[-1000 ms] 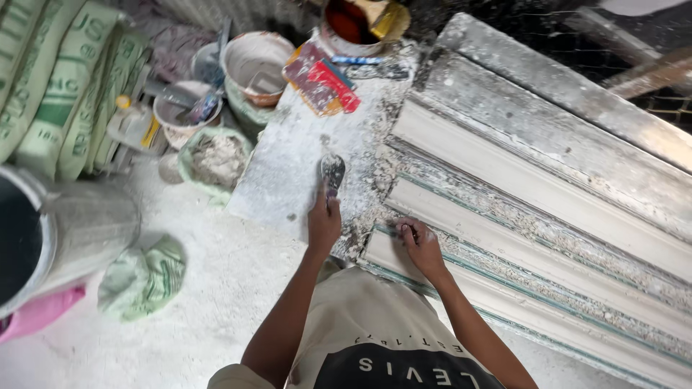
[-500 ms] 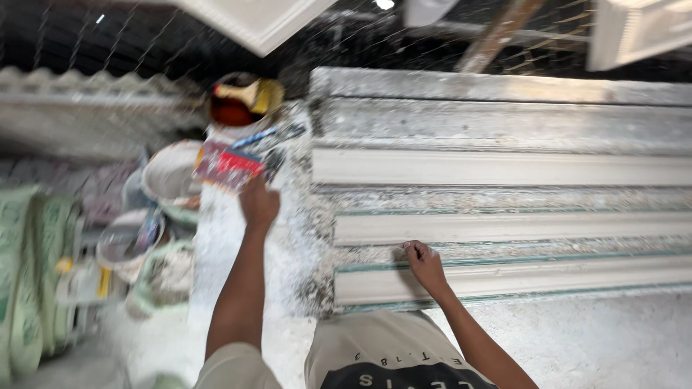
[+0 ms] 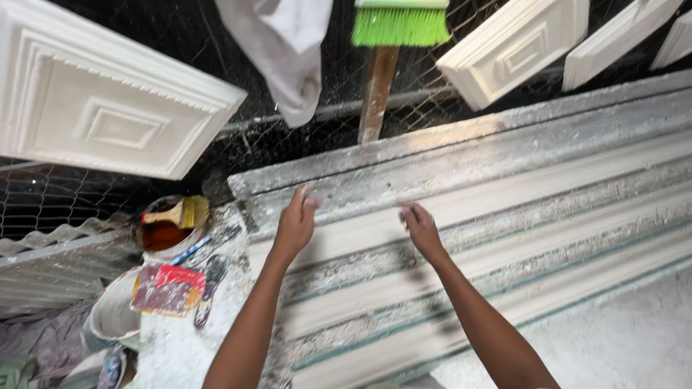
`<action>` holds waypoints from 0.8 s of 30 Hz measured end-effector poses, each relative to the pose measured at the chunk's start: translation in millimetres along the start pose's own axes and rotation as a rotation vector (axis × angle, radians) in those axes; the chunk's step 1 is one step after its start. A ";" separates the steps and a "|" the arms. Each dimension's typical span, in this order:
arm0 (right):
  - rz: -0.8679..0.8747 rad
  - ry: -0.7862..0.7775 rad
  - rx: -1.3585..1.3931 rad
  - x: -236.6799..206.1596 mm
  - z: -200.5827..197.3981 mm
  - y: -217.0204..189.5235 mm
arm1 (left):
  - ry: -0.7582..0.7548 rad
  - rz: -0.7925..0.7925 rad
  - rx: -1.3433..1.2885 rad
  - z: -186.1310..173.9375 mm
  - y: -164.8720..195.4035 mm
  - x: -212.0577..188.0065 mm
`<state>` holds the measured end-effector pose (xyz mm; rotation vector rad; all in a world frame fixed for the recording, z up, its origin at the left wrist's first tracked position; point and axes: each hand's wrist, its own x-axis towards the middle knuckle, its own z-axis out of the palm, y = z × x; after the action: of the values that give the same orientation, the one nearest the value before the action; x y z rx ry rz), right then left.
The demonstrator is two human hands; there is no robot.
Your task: The person scrapes dried plaster residue off decorative cornice moldings resting on a work table, using a small scraper held in one hand while steadying the pieces with the other. They then sweep the loose plaster dust off the moldings with a green brush and carry the cleaned moldings to a vertical storage rack.
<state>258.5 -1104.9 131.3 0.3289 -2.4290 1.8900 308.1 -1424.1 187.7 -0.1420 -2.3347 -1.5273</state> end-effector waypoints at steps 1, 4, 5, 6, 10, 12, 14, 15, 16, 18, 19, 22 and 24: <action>-0.056 0.031 -0.019 29.5 -13.4 -14.0 | -0.010 0.094 -0.027 11.4 19.8 29.7; -0.335 0.122 0.003 116.1 -56.2 -63.3 | 0.070 0.246 -0.004 41.8 80.8 132.1; -0.370 0.134 0.099 145.2 -66.8 -81.7 | 0.107 0.262 0.010 49.7 100.5 168.8; -0.451 0.161 0.066 172.7 -76.0 -100.2 | 0.215 0.375 0.100 55.9 118.5 204.3; -0.612 0.080 0.117 264.1 -93.7 -164.2 | 0.457 0.409 0.244 78.3 171.4 301.6; -0.712 -0.026 0.151 296.1 -92.9 -181.8 | 0.488 0.301 0.176 89.4 181.1 315.7; -0.420 -0.050 0.278 315.6 -93.9 -194.7 | 0.422 0.213 0.030 97.6 184.7 312.9; -0.268 -0.070 0.334 321.8 -92.8 -195.0 | 0.387 0.168 -0.043 99.5 186.9 307.7; -0.349 -0.095 0.372 327.7 -92.0 -192.6 | 0.368 0.219 -0.101 99.5 190.2 302.2; -0.511 -0.146 0.447 333.4 -91.7 -192.8 | 0.328 0.324 -0.220 93.9 197.2 293.7; -0.520 -0.166 0.495 335.0 -91.2 -192.7 | 0.307 0.359 -0.202 88.8 200.3 291.2; -0.509 -0.232 0.615 332.3 -93.3 -179.9 | 0.184 0.399 -0.141 73.8 196.7 281.0; -0.484 -0.306 0.660 320.6 -94.0 -154.4 | 0.058 0.368 -0.093 72.3 175.9 259.9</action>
<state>-33.2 -1094.6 355.5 1.1779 -1.5393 2.4370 95.7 -1312.8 402.6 -0.5130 -2.0516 -1.4316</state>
